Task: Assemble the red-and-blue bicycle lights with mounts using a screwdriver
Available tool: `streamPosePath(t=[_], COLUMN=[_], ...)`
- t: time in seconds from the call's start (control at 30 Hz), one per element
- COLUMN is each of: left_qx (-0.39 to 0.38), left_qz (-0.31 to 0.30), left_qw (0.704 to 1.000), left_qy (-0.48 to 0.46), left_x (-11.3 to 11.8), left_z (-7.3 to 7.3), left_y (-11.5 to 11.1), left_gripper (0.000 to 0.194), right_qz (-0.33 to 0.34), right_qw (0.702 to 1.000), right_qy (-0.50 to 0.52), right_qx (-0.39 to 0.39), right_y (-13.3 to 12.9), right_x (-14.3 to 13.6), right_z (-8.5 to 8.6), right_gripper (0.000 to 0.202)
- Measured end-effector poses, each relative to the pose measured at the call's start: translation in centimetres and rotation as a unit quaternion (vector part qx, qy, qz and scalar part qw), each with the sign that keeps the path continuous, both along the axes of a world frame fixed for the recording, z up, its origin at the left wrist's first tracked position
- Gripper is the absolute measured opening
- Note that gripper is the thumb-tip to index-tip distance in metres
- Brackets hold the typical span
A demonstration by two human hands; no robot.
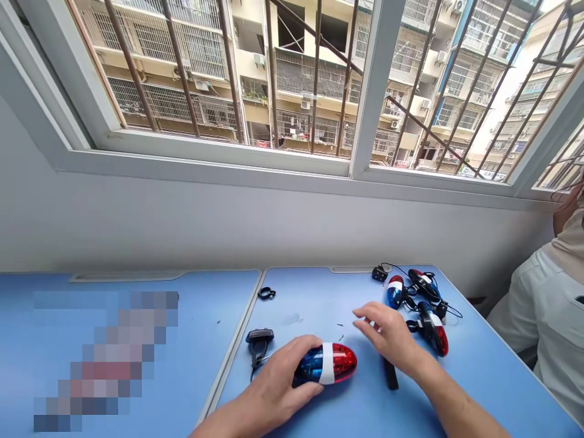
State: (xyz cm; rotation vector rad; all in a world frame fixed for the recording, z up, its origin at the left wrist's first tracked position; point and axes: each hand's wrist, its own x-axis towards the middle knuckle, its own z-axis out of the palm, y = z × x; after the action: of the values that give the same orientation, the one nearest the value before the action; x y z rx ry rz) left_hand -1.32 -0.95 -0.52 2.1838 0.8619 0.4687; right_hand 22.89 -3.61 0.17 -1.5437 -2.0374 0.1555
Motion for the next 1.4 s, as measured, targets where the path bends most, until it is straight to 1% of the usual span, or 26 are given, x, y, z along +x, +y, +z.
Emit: streamPosePath(t=[0.07, 0.17, 0.33, 0.57, 0.73, 0.9, 1.03, 1.13, 1.27, 1.33, 1.4], left_qx=[-0.005, -0.003, -0.01, -0.034, -0.055, -0.039, -0.046, -0.06, -0.1, -0.133, -0.171], left_qz=[0.002, 0.004, -0.005, -0.014, -0.005, 0.002, -0.001, 0.009, 0.053, 0.064, 0.067], left_qw=[1.0, 1.0, 1.0, 0.999, 0.998, 0.999, 0.999, 0.998, 0.99, 0.982, 0.975], left_qy=[0.001, 0.0, -0.015, -0.014, -0.017, -0.024, -0.019, -0.022, -0.081, -0.115, -0.126], left_x=[0.1, 0.3, 0.3, 0.2, 0.2, 0.2, 0.2, 0.2, 0.1, -0.1, -0.2], left_z=[0.2, 0.4, 0.3, 0.8, 0.8, 0.3, 0.3, 0.0, -0.7, -0.7, -0.5], left_y=[0.0, -0.1, -0.1, -0.2, -0.3, -0.3, -0.2, 0.1, 0.8, 1.2, 1.4], left_gripper=[0.038, 0.036, 0.036, 0.037, 0.042, 0.045, 0.044, 0.043, 0.046, 0.044, 0.04], right_qz=[-0.015, -0.001, 0.017, -0.008, -0.012, -0.013, -0.009, -0.003, -0.003, -0.003, -0.003], right_qw=[0.999, 0.998, 0.993, 0.988, 0.99, 0.993, 0.995, 0.995, 0.996, 0.996, 0.996], right_qy=[-0.03, -0.066, -0.118, -0.153, -0.144, -0.115, -0.101, -0.093, -0.087, -0.086, -0.086], right_qx=[0.022, 0.012, -0.005, -0.004, -0.004, -0.011, -0.017, -0.017, -0.013, -0.009, -0.008], right_y=[0.5, 1.1, 1.8, 2.2, 1.6, 1.2, 1.1, 1.1, 1.2, 1.2, 1.2], right_x=[0.0, -0.6, -1.6, -1.5, -0.9, -0.1, -0.1, -0.2, -0.1, 0.0, 0.0], right_z=[-0.7, -1.5, -2.0, -2.7, -2.9, -2.6, -2.3, -2.1, -2.3, -2.3, -2.4], right_gripper=[0.021, 0.02, 0.014, 0.019, 0.017, 0.015, 0.014, 0.014, 0.016, 0.019, 0.021])
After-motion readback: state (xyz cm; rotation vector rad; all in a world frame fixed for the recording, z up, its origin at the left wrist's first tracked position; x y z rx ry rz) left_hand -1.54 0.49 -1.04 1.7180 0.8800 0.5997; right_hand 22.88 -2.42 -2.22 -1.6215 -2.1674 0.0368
